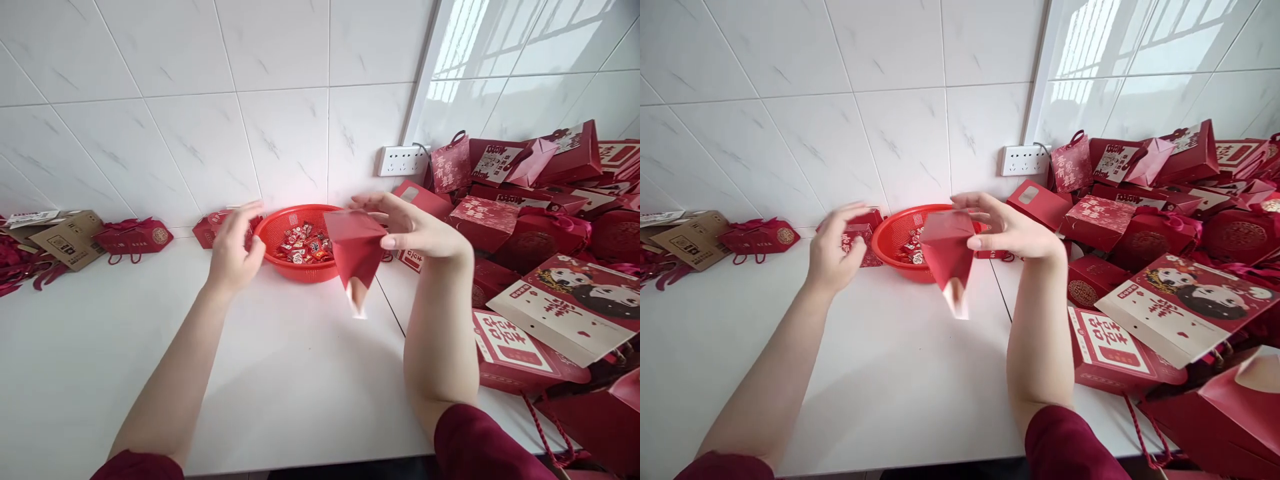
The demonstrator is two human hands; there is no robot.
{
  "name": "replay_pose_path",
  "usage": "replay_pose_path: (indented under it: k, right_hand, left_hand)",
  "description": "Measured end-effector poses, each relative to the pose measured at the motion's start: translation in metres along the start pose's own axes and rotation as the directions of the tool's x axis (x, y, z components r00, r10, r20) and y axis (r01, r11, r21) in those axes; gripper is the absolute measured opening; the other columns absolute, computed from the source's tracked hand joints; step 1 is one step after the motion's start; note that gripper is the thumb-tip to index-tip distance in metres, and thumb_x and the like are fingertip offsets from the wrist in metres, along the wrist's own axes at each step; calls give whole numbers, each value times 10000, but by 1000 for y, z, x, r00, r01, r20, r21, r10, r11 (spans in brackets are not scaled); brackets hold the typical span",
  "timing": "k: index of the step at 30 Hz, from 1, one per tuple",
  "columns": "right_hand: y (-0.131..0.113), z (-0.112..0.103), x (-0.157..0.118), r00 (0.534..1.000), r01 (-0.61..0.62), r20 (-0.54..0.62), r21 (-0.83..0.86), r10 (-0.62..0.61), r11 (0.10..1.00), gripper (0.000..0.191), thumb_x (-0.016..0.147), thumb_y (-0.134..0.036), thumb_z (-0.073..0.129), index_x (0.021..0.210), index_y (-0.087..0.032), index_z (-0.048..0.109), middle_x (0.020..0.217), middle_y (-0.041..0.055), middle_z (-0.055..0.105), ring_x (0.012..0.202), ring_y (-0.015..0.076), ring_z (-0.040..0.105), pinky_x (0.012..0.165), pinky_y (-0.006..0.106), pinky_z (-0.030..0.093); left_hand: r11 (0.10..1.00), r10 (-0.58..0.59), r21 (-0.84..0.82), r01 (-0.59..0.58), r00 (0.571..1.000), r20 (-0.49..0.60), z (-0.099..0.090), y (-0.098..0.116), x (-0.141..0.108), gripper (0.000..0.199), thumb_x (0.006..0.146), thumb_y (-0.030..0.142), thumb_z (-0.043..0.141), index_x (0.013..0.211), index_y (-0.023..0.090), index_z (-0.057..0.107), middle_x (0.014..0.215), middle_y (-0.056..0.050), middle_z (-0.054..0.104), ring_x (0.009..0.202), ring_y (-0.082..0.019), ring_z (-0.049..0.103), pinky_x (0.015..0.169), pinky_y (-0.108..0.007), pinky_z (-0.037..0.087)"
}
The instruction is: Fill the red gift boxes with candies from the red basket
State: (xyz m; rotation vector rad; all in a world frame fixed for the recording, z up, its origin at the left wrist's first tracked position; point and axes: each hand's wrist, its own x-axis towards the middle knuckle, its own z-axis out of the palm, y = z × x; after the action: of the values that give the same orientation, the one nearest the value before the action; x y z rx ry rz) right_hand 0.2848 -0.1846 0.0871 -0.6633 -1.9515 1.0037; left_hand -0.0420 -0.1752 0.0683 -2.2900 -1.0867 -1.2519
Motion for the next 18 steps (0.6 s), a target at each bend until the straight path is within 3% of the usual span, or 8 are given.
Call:
replay_pose_path:
  k: [1, 3, 8, 11, 13, 15, 18]
  right_hand:
    - [0, 8, 8, 997, 60, -45, 100, -56, 993, 720, 701, -529, 767, 1329, -292, 505, 1469, 67, 461, 1367, 311, 407, 1049, 445, 442]
    - [2, 26, 24, 988, 100, -142, 285, -61, 953, 677, 729, -598, 701, 1311, -309, 510, 1461, 51, 470, 1335, 313, 448, 1005, 459, 475]
    - [14, 55, 57, 964, 8, -206, 648, 166, 761, 520, 790, -639, 609, 1153, -270, 568, 1212, 71, 605, 1086, 287, 618, 871, 462, 553]
    - [24, 60, 68, 936, -20, -193, 805, 294, 593, 546, 754, -674, 620, 1055, -222, 566, 1089, 86, 601, 999, 270, 633, 842, 450, 575]
    - [27, 64, 73, 908, 3, -220, 854, 357, 520, 564, 744, -690, 611, 1035, -211, 545, 1054, 91, 587, 997, 270, 626, 841, 450, 581]
    - [27, 71, 76, 894, 22, -246, 859, 373, 512, 565, 754, -697, 592, 1060, -227, 520, 1062, 89, 583, 1034, 268, 611, 859, 443, 581]
    - [22, 83, 77, 916, -91, -173, 789, 361, 607, 646, 773, -774, 483, 1157, -255, 483, 1127, 106, 588, 1073, 279, 601, 851, 442, 583]
  left_hand:
    - [998, 54, -42, -48, 987, 153, -8, 13, 3, 595, 838, 57, 488, 1397, 259, 459, 1509, -33, 431, 1401, -201, 391, 1173, -369, 332]
    - [990, 108, -122, -71, 937, 332, -20, 34, 5, 702, 844, 117, 559, 1489, 291, 345, 1600, -9, 282, 1451, -215, 311, 1186, -370, 320]
    - [974, 120, -225, -28, 906, 406, -29, 44, 2, 914, 850, 274, 650, 1574, 293, 92, 1644, -40, 118, 1504, -277, 147, 1221, -456, 237]
    - [975, 86, -220, 16, 891, 446, -28, 41, 0, 1017, 805, 393, 720, 1573, 311, 59, 1636, -53, 158, 1492, -309, 186, 1193, -475, 297]
    - [989, 14, -142, 35, 944, 331, -24, 40, 0, 1071, 768, 433, 759, 1571, 306, 62, 1619, -70, 217, 1469, -312, 258, 1167, -463, 348]
    - [999, -34, -19, 37, 992, 118, -18, 39, -1, 991, 808, 406, 726, 1565, 279, 100, 1594, -94, 272, 1442, -300, 318, 1140, -440, 388]
    - [991, -72, 102, 88, 987, -146, -13, 34, -1, 528, 925, 339, 573, 1422, 231, 431, 1361, -102, 566, 1227, -251, 556, 1001, -362, 489]
